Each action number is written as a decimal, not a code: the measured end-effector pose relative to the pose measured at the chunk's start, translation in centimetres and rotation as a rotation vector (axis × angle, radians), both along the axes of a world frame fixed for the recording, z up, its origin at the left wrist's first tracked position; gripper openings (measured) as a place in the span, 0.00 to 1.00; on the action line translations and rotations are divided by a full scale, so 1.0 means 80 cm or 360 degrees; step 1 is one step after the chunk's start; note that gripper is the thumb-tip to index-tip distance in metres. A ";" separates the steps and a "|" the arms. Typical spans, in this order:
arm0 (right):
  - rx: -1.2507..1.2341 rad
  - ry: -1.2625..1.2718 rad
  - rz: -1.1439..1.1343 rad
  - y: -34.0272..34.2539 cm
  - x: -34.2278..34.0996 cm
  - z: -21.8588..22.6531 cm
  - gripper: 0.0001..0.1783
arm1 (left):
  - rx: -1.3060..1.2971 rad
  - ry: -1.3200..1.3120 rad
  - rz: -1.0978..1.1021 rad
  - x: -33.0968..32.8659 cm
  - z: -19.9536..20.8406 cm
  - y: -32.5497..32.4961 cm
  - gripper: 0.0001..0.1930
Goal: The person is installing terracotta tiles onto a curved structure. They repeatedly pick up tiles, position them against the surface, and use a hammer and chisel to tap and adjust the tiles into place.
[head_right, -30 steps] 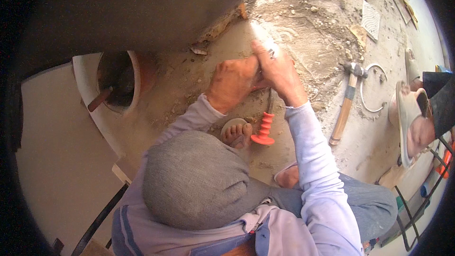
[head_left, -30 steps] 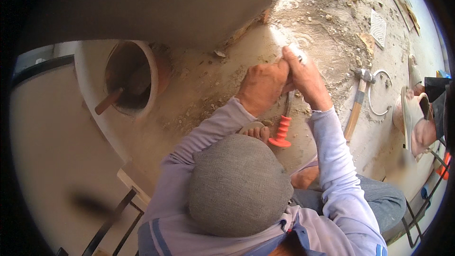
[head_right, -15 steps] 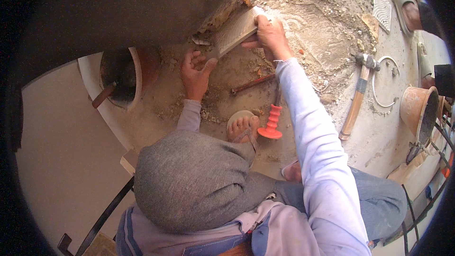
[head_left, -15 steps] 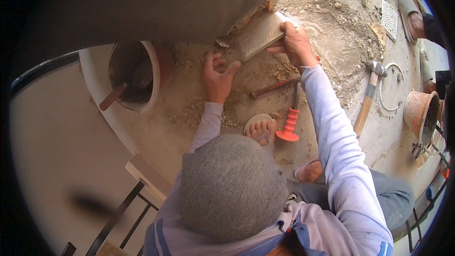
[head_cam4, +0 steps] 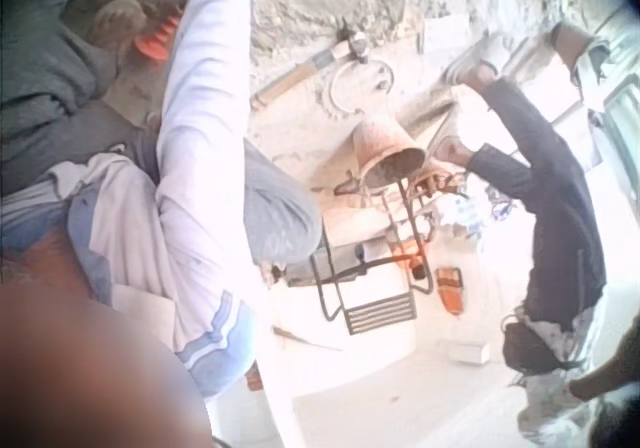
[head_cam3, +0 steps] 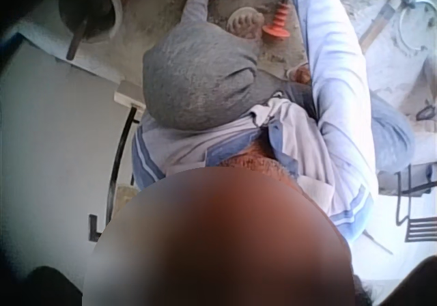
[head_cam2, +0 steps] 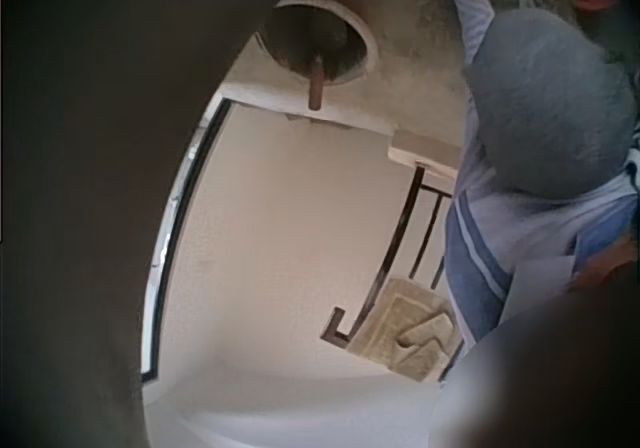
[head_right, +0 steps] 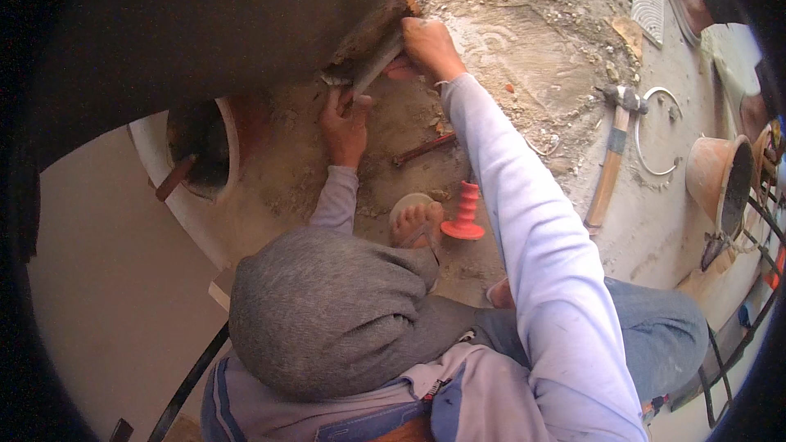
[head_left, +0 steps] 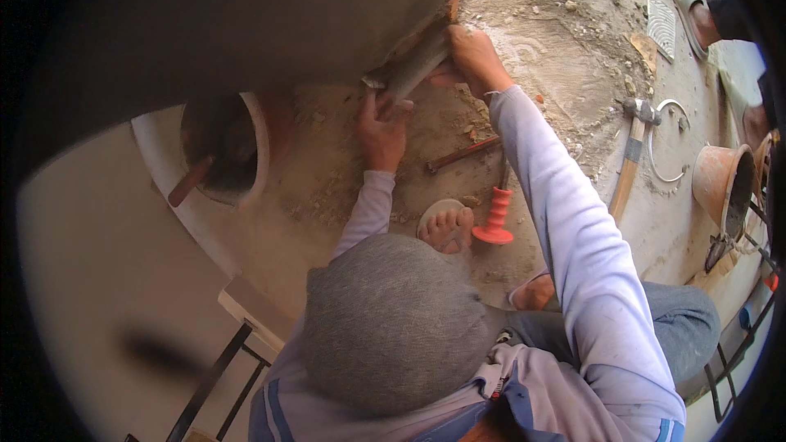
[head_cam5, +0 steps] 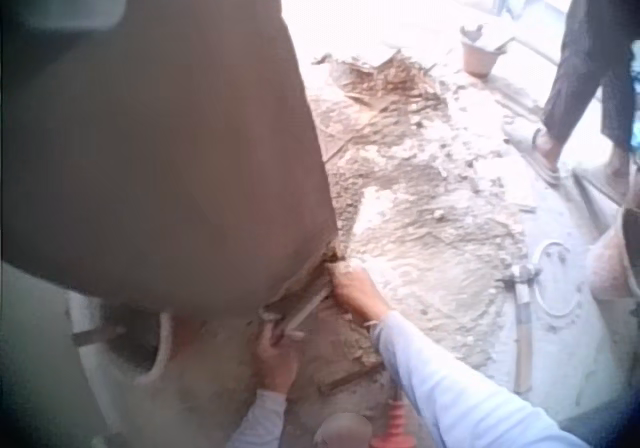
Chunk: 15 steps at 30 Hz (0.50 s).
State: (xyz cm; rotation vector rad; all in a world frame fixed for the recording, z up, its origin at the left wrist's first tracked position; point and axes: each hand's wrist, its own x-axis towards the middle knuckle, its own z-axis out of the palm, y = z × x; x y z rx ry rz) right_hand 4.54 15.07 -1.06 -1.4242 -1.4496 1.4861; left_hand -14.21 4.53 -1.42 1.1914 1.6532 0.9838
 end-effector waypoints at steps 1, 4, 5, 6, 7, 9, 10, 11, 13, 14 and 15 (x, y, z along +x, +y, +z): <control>-0.0072 0.0060 -0.0019 0.002 0.005 -0.009 0.24 | 0.0073 -0.0091 0.0046 0.005 -0.001 0.001 0.30; -0.0796 0.0587 -0.0375 -0.007 -0.019 0.062 0.28 | 0.0050 -0.0165 0.0139 -0.001 0.002 0.005 0.23; -0.0724 0.0578 -0.0307 -0.014 -0.017 0.060 0.35 | -0.0009 -0.0163 0.0149 -0.004 0.002 0.006 0.23; -0.0665 0.0598 -0.0363 -0.019 -0.018 0.058 0.35 | -0.0066 -0.0188 0.0178 -0.009 -0.003 0.007 0.23; -0.0606 0.0619 -0.0417 -0.022 -0.022 0.054 0.36 | -0.0125 -0.0211 0.0207 -0.014 -0.011 0.007 0.23; -0.0540 0.0596 -0.0551 -0.025 -0.026 0.041 0.39 | -0.0202 -0.0382 0.0290 -0.006 -0.009 0.007 0.24; -0.0415 0.0479 -0.0605 -0.023 -0.030 0.025 0.43 | -0.0214 -0.0527 0.0350 0.003 0.003 0.008 0.24; -0.0291 0.0364 -0.0651 -0.020 -0.037 0.019 0.48 | -0.0223 -0.0667 0.0417 0.008 0.012 0.010 0.24; -0.0212 0.0325 -0.0651 -0.021 -0.041 0.010 0.58 | -0.0304 -0.0825 0.0558 0.010 0.014 0.016 0.24; -0.0189 0.0254 -0.0717 -0.021 -0.045 0.005 0.59 | -0.0346 -0.0903 0.0630 0.012 0.015 0.018 0.25; -0.0166 0.0182 -0.0782 -0.022 -0.050 0.000 0.59 | -0.0382 -0.0901 0.0619 0.014 0.019 0.020 0.26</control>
